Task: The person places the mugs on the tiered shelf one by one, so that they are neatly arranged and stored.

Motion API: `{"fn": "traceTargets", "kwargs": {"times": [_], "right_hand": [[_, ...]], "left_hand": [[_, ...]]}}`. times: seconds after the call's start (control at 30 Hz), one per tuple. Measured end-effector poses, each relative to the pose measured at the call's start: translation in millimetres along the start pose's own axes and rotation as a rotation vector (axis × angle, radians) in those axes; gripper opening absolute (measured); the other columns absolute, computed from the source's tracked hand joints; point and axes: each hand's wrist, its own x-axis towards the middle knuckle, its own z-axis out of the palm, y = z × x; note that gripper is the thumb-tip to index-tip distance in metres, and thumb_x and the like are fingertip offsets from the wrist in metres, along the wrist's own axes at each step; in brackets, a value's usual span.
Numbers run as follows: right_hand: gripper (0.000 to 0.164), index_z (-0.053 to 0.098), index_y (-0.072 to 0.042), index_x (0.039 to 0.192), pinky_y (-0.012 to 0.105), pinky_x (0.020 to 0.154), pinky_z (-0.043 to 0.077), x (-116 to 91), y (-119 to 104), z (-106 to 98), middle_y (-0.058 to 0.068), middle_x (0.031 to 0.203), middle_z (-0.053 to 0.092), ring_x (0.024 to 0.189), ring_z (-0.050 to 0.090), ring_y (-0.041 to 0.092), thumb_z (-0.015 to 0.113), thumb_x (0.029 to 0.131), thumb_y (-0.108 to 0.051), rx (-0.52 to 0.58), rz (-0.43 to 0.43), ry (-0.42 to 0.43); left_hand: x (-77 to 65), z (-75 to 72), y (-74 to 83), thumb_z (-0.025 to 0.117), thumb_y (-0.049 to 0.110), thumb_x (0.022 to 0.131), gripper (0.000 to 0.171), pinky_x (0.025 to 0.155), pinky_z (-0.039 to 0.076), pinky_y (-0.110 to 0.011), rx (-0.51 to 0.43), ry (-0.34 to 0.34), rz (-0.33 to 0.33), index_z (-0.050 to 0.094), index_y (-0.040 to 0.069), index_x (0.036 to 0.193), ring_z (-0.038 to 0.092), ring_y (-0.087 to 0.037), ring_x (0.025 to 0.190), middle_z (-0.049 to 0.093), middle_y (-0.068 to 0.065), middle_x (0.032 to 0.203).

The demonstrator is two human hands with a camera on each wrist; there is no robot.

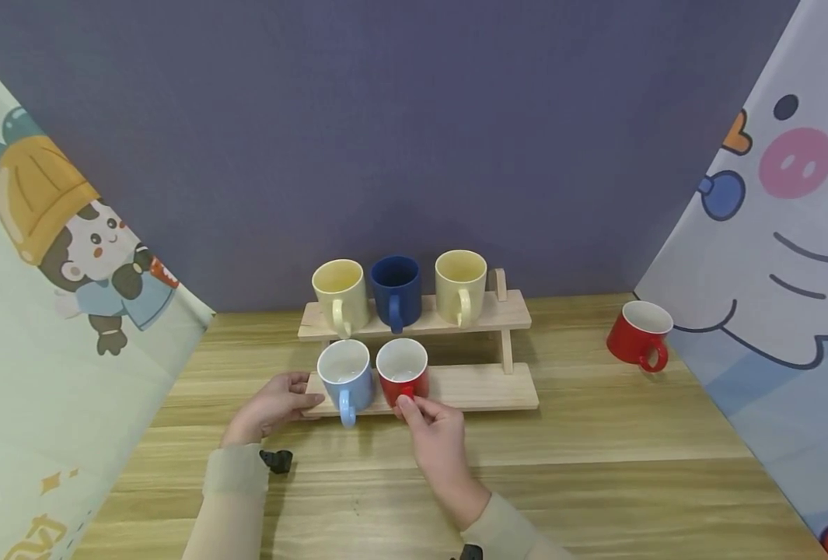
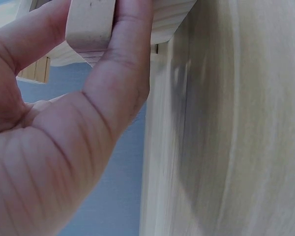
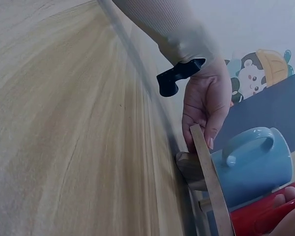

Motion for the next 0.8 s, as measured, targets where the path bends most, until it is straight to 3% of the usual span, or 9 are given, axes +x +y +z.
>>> {"fn": "traceTargets", "kwargs": {"times": [0.27,0.5,0.8], "right_hand": [[0.016,0.081,0.001,0.092,0.02,0.072,0.054,7,0,0,0.008,0.083,0.075,0.079,0.066,0.013,0.077,0.094,-0.015,-0.08,-0.004,-0.02],[0.019,0.08,0.003,0.092,0.021,0.064,0.049,7,-9,1,0.015,0.082,0.074,0.073,0.061,0.015,0.078,0.093,-0.016,-0.107,0.023,-0.027],[0.033,0.078,0.001,0.1,0.023,0.066,0.052,10,-3,-6,0.007,0.088,0.072,0.081,0.062,0.018,0.083,0.088,-0.029,-0.143,0.075,-0.008]], "left_hand": [[1.0,0.5,-0.4,0.067,-0.01,0.093,0.068,0.085,0.06,-0.043,0.0,0.0,0.004,0.026,-0.02,0.147,0.063,-0.032,0.098,0.048,-0.03,0.123],[1.4,-1.0,-1.7,0.069,-0.008,0.093,0.069,0.085,0.06,-0.042,0.022,0.007,-0.002,0.027,-0.02,0.147,0.062,-0.031,0.099,0.048,-0.029,0.124],[1.1,-1.1,-0.7,0.069,-0.009,0.092,0.069,0.084,0.06,-0.043,0.018,0.014,0.001,0.027,-0.021,0.146,0.061,-0.031,0.096,0.047,-0.026,0.118]]}}
